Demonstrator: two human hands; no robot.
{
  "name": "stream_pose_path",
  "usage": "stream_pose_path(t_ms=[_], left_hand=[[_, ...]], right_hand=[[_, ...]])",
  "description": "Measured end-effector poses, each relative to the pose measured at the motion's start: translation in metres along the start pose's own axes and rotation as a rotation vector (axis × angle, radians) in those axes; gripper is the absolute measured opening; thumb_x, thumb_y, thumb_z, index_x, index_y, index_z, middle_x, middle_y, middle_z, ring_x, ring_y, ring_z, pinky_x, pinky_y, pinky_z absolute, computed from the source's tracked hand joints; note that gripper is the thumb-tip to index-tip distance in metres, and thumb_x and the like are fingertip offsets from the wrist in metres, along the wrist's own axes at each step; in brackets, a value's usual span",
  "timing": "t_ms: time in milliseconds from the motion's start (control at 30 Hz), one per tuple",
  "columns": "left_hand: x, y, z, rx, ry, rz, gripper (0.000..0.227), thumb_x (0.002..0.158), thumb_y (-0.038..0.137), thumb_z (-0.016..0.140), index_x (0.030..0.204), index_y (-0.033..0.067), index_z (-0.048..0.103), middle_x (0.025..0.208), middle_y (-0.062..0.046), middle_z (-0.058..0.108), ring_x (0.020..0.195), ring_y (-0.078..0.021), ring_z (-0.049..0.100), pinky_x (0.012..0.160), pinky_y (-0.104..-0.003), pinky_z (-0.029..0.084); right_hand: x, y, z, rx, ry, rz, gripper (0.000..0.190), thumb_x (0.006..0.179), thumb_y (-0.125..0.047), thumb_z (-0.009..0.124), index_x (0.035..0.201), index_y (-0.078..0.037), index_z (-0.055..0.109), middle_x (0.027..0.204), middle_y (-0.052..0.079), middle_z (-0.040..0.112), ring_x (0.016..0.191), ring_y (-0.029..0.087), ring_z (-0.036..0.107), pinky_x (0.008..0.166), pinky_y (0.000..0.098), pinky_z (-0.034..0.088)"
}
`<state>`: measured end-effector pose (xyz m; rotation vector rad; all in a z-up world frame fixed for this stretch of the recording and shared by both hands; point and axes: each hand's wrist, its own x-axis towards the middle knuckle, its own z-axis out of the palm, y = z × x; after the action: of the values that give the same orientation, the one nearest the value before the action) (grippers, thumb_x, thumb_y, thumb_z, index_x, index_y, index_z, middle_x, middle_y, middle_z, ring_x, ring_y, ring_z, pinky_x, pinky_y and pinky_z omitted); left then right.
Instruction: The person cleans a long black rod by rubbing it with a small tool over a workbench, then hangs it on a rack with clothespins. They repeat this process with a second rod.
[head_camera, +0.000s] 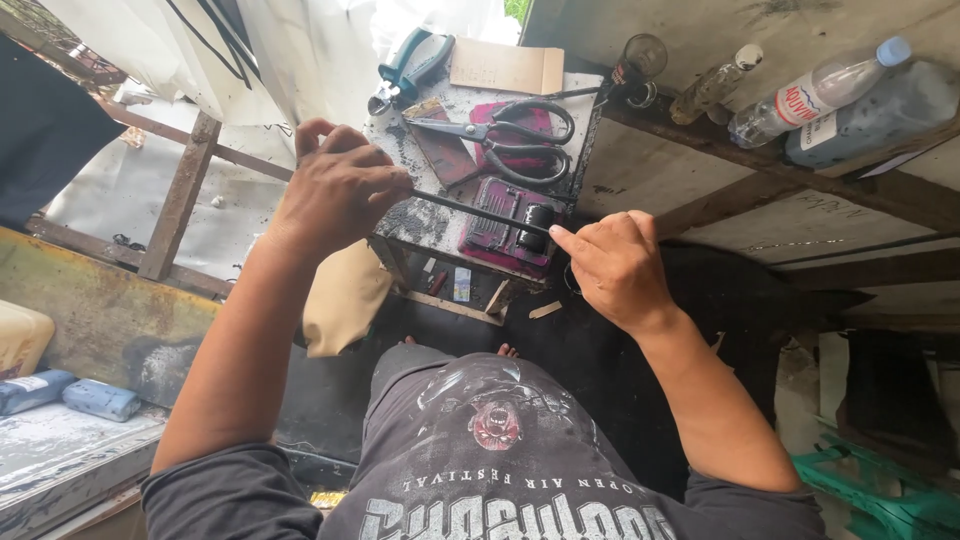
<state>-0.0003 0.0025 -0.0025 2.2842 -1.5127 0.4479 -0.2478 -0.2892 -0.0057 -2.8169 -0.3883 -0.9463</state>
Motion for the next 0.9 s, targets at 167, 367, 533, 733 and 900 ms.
stream_pose_path(t_ms=[167,367,533,733,900], left_hand=[[-0.005,0.000,0.007,0.053,0.013,0.015,0.006,0.095,0.037,0.083,0.094,0.0343,0.078,0.083,0.010,0.072,0.098,-0.0157,0.059,0.104,-0.046,0.028],[0.000,0.013,0.012,0.050,0.033,0.042,0.007,0.092,0.032,0.085,0.091,0.0309,0.079,0.081,0.007,0.073,0.097,-0.0174,0.058,0.102,-0.046,0.031],[0.008,0.027,0.023,0.012,0.039,0.095,0.006,0.090,0.030,0.085,0.088,0.0299,0.078,0.081,0.008,0.073,0.097,-0.0182,0.057,0.099,-0.047,0.030],[0.024,0.052,0.022,-0.051,0.019,0.148,0.007,0.091,0.026,0.082,0.087,0.0284,0.077,0.080,0.006,0.071,0.094,-0.0195,0.056,0.101,-0.047,0.030],[0.035,0.072,0.034,-0.063,0.012,0.151,0.011,0.084,0.025,0.084,0.085,0.0312,0.075,0.080,0.009,0.071,0.096,-0.0176,0.056,0.099,-0.047,0.031]], right_hand=[[0.001,-0.001,0.004,-0.048,-0.005,-0.016,0.024,0.094,-0.005,0.068,0.109,-0.015,0.083,0.078,0.001,0.064,0.084,0.016,0.055,0.086,0.0357,0.041],[-0.007,0.002,-0.005,-0.021,0.023,0.020,0.025,0.092,-0.002,0.068,0.107,-0.015,0.083,0.076,-0.001,0.061,0.083,0.017,0.053,0.089,0.0349,0.038],[-0.026,0.009,-0.015,-0.033,0.015,0.079,0.025,0.091,-0.002,0.069,0.107,-0.016,0.083,0.078,-0.001,0.062,0.086,0.017,0.053,0.091,0.0366,0.037],[-0.047,0.016,-0.033,-0.067,0.018,0.115,0.025,0.091,0.000,0.069,0.106,-0.016,0.083,0.079,0.000,0.063,0.084,0.019,0.053,0.091,0.0376,0.039],[-0.070,0.024,-0.044,-0.070,0.010,0.171,0.027,0.090,0.001,0.068,0.105,-0.015,0.083,0.079,0.001,0.062,0.084,0.019,0.052,0.089,0.0377,0.040]])
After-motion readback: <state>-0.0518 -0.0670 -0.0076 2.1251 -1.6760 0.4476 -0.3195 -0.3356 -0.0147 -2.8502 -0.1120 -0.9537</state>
